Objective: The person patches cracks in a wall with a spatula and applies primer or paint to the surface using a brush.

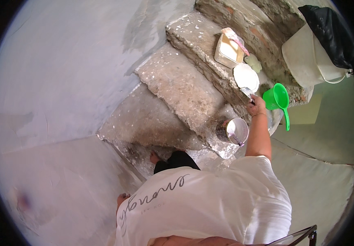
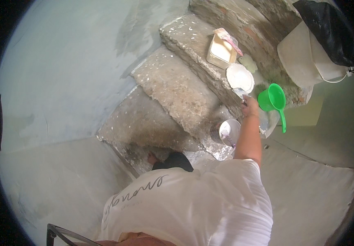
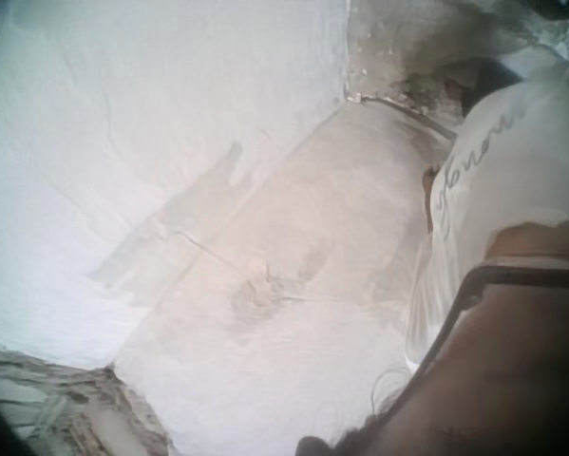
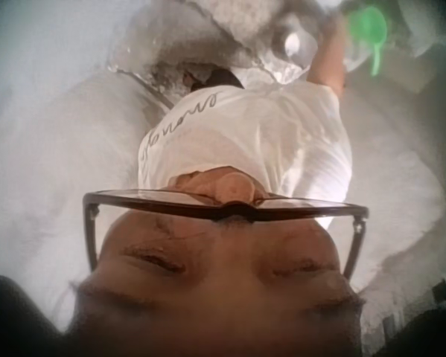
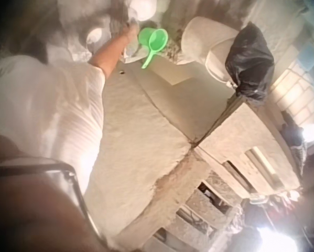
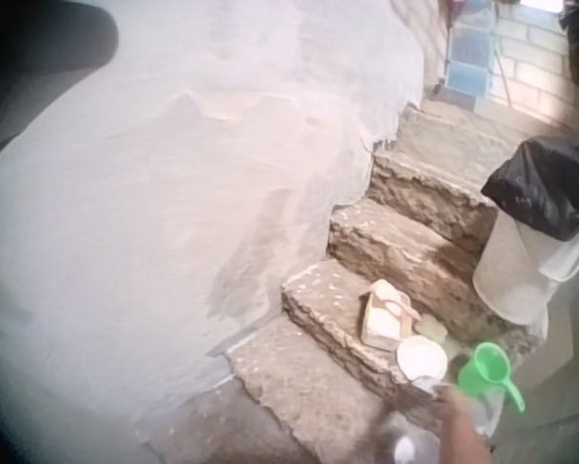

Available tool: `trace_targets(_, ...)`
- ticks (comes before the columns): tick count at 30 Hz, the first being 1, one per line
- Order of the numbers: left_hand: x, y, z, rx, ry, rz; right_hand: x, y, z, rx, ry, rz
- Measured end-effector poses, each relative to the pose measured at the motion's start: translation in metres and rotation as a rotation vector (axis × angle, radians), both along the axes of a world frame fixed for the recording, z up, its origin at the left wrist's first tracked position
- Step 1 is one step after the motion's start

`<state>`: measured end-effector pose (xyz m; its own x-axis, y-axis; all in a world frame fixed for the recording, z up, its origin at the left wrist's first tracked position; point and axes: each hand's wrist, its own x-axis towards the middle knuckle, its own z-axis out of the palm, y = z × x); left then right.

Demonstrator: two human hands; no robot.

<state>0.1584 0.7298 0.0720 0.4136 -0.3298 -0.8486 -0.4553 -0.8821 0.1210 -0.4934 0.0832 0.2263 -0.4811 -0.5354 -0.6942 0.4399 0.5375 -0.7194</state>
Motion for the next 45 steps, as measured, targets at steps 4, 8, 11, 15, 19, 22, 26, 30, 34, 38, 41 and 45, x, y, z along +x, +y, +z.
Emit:
trace_targets(4,-0.001,0.008,0.009,-0.070,-0.009,-0.051,-0.005,-0.009,-0.031,0.001,0.038,0.008)
trace_targets(8,-0.007,0.019,0.011,-0.193,-0.127,0.031,-0.007,-0.014,-0.049,-0.061,-0.061,-0.041)
trace_targets(11,-0.009,0.024,0.012,-0.091,-0.129,-0.027,-0.003,-0.017,-0.047,-0.081,-0.056,-0.014)
trace_targets(15,-0.010,0.021,0.016,-0.152,-0.167,0.004,0.007,-0.026,-0.036,-0.048,0.062,0.028)
trace_targets(19,-0.002,0.000,0.028,0.088,-0.095,-0.187,0.013,-0.044,-0.031,-0.037,0.090,0.052)
trace_targets(22,0.000,-0.016,0.040,0.136,-0.004,-0.173,0.015,-0.058,-0.032,-0.019,0.114,0.038)
trace_targets(26,-0.013,-0.022,0.053,-0.116,-0.095,0.027,0.016,-0.073,-0.033,0.000,0.007,0.031)
trace_targets(30,-0.019,-0.024,0.054,-0.122,-0.095,0.044,0.014,-0.068,-0.032,-0.081,-0.221,-0.016)
trace_targets(34,-0.020,-0.016,0.040,-0.163,-0.136,-0.013,0.006,-0.046,-0.030,-0.274,-0.353,0.049)
trace_targets(38,-0.015,-0.003,0.022,-0.094,-0.094,-0.114,0.000,-0.025,-0.021,-0.439,-0.416,0.140)
trace_targets(41,-0.019,-0.004,0.019,-0.092,-0.096,-0.154,0.005,-0.012,-0.003,-0.535,-0.441,0.216)
trace_targets(45,-0.041,-0.030,0.040,-0.089,-0.107,-0.106,0.035,-0.003,0.040,-0.636,-0.455,0.332)
